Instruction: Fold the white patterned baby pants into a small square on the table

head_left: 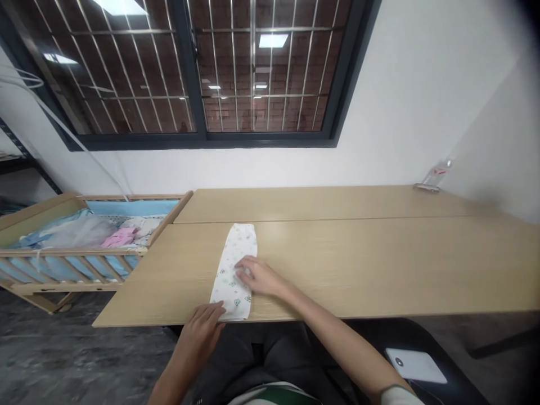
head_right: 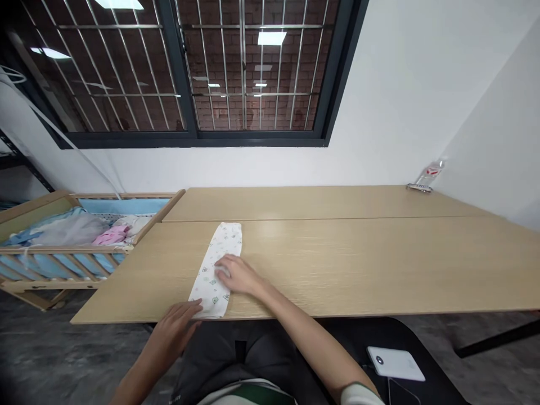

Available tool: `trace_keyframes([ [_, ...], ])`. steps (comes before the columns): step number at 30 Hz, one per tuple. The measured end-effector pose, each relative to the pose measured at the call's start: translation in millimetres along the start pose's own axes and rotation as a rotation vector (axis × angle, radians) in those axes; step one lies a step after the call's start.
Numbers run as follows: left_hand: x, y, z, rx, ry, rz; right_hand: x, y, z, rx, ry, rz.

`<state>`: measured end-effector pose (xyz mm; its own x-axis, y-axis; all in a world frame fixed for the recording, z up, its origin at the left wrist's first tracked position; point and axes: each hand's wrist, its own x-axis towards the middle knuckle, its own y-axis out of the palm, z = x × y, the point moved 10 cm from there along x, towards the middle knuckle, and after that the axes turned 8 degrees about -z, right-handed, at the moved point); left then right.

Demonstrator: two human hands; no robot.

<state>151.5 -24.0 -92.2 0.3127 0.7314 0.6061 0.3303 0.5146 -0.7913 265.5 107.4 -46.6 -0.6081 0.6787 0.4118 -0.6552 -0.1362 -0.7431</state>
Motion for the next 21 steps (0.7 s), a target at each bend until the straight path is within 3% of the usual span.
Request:
trace_keyframes([
  [3,-2,-3.5,9,-0.078,0.028,-0.013,-48,10,30,0.060,-0.026,0.174],
  [6,-6,-3.0,10,-0.117,0.046,-0.038,-84,14,39,0.009,-0.054,0.202],
  [13,-12,-8.5,-8,-0.210,0.138,-0.071,-119,10,37,-0.077,-0.033,-0.049],
  [21,-18,-10.0,-19,-0.290,0.080,-0.033,-134,5,47,-0.090,-0.022,-0.210],
])
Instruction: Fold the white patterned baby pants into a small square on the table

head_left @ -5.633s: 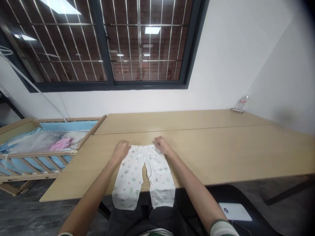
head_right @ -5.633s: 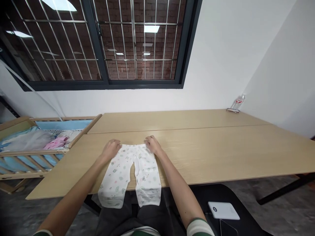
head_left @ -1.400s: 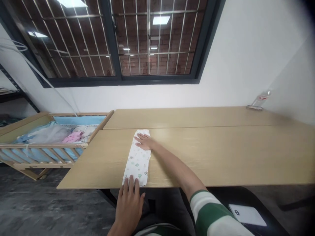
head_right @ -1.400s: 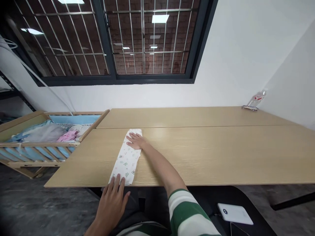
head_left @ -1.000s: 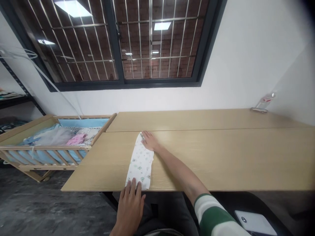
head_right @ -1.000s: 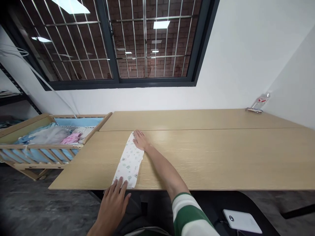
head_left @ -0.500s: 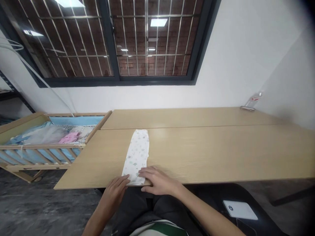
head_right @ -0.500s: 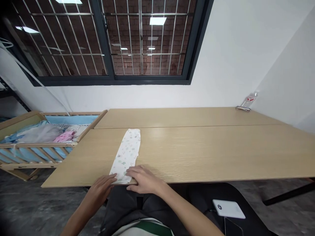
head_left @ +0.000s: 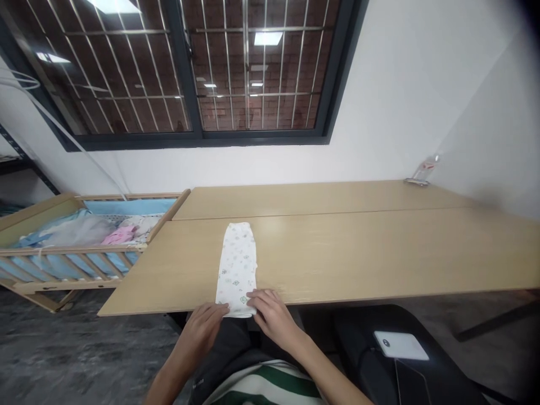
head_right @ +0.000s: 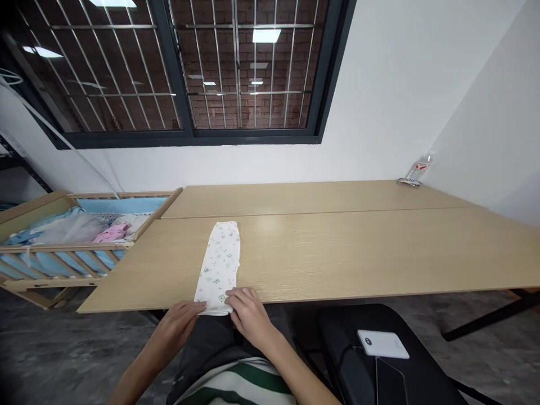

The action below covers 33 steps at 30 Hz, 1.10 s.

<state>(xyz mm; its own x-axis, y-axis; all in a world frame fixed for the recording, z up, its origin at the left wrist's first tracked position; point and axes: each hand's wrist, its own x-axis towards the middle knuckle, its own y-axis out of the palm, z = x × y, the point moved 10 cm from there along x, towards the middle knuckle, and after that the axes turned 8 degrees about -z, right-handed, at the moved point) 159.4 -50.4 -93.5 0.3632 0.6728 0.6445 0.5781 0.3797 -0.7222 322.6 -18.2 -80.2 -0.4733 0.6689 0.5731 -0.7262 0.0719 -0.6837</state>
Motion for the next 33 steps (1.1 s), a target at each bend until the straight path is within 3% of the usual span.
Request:
trace_keyframes([
  [6,-1,-7.5,4,-0.041,-0.035,0.033,-2,-1,4,0.016,0.054,-0.037],
  [12,5,-19.1,5,-0.122,-0.077,0.050,2,-9,11,0.080,0.162,0.019],
  [17,21,-33.2,11,-0.364,-0.274,-0.007,12,-29,16,0.313,0.288,0.007],
  [20,40,-39.8,27,-0.362,-0.379,-0.108,31,-41,6,0.400,0.318,-0.066],
  [23,69,-37.8,52,-0.353,-0.464,-0.203,60,-51,-23,0.376,0.321,-0.221],
  [26,105,-25.8,84,-0.419,-0.539,-0.268,95,-44,-67,0.398,0.360,-0.311],
  [30,149,3.0,125,-0.440,-0.604,-0.269,139,-20,-133,0.508,0.487,-0.339],
  [33,167,30.0,151,-0.385,-0.689,-0.238,155,-9,-174,0.352,0.613,-0.338],
])
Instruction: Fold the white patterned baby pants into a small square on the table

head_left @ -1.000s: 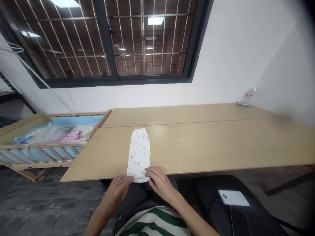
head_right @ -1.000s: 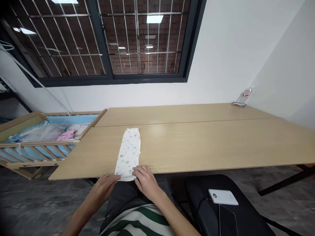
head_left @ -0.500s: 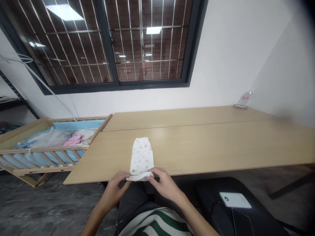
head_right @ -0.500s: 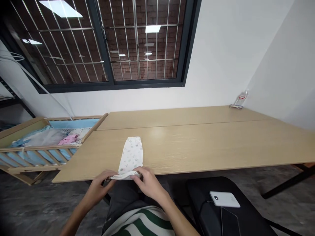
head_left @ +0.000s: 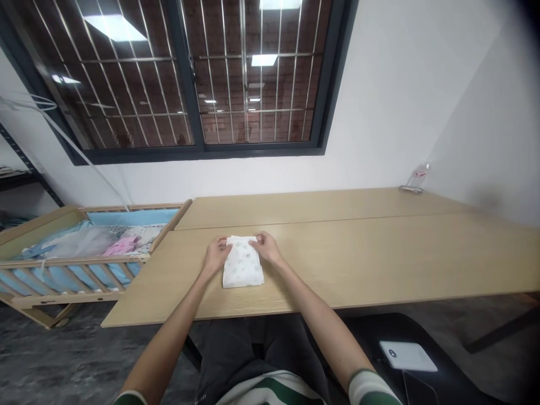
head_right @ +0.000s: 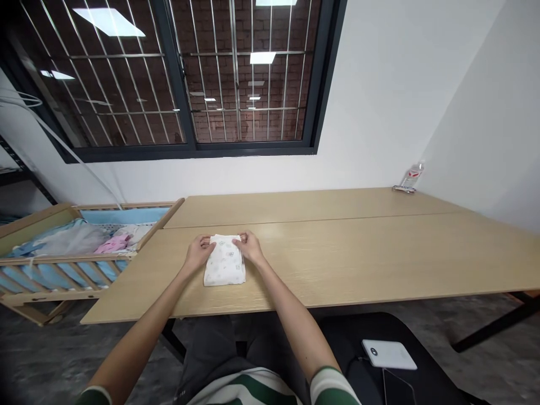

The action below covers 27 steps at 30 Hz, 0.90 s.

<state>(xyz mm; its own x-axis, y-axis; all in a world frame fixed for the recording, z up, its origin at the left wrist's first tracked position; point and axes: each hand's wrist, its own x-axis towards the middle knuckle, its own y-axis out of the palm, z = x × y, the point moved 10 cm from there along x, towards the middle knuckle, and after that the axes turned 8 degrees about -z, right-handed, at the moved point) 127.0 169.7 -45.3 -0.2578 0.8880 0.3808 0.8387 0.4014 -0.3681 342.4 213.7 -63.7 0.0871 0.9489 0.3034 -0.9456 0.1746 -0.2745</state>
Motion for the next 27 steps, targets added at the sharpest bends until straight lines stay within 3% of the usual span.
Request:
trace_keyframes([
  [3,14,18.6,16,0.113,-0.067,0.002,16,7,-19,-0.143,0.034,0.000],
  [6,11,24.7,15,0.235,-0.061,0.011,21,12,-31,-0.212,0.053,0.024],
  [9,-18,17.7,-3,0.326,0.022,0.002,20,12,-29,-0.255,0.029,0.033],
  [12,-75,14.4,-26,0.407,0.148,0.017,7,15,-3,-0.263,-0.088,0.074],
  [14,-117,19.5,-43,0.550,0.296,0.009,-18,31,30,-0.278,-0.283,0.222],
  [16,-151,27.4,-48,0.656,0.353,-0.004,-60,56,62,-0.297,-0.499,0.455],
  [19,-176,40.3,-46,0.733,0.367,-0.003,-127,86,86,-0.284,-0.688,0.779],
  [21,-181,45.4,-45,0.753,0.383,-0.001,-154,98,85,-0.280,-0.719,0.917],
  [23,-182,45.7,-44,0.755,0.392,-0.007,-159,104,73,-0.303,-0.666,0.973],
  [27,-182,42.6,-40,0.752,0.361,0.000,-125,103,34,-0.416,-0.519,0.941],
])
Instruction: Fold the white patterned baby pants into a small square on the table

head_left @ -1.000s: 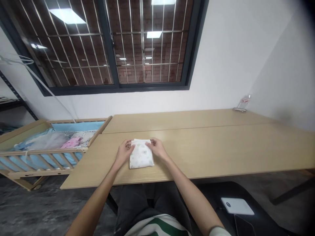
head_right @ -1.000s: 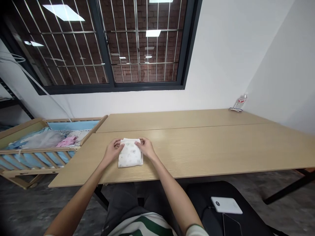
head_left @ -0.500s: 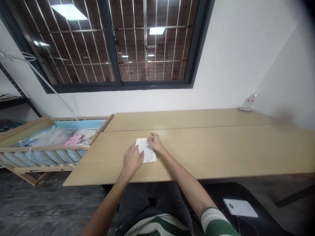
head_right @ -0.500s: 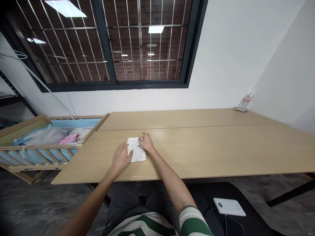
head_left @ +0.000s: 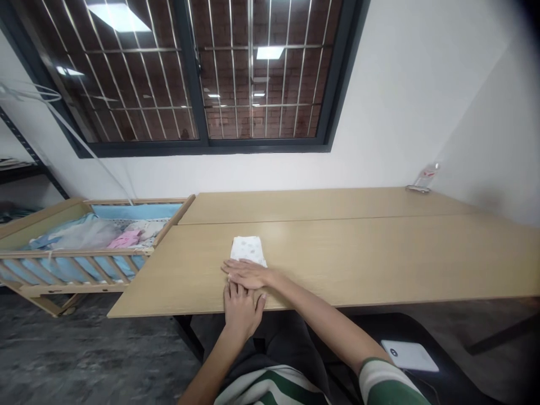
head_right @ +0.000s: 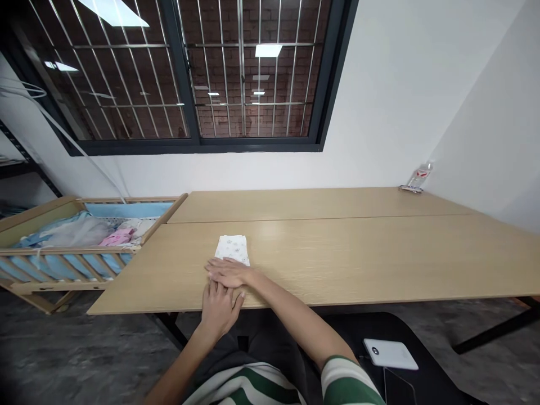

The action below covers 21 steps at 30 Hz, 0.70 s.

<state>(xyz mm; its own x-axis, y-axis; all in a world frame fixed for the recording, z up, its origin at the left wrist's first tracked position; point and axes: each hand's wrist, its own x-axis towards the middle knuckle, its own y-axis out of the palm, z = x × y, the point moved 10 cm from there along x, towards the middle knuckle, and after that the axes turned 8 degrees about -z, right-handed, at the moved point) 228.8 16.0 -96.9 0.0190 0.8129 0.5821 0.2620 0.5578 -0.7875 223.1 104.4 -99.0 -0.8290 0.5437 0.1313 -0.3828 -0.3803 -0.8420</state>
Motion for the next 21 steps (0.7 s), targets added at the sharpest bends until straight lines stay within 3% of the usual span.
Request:
trace_keyframes([
  [5,-1,-0.2,0,-0.001,0.003,-0.022,20,-28,-58,-0.129,0.084,-0.111],
  [10,0,-0.2,1,0.026,0.002,-0.015,35,-45,-92,-0.223,0.120,-0.160],
  [16,-1,1.3,-1,0.024,0.016,-0.010,38,-52,-97,-0.240,0.151,-0.214],
  [21,8,4.8,20,-0.027,0.062,0.004,8,-80,-87,-0.147,0.222,-0.473],
])
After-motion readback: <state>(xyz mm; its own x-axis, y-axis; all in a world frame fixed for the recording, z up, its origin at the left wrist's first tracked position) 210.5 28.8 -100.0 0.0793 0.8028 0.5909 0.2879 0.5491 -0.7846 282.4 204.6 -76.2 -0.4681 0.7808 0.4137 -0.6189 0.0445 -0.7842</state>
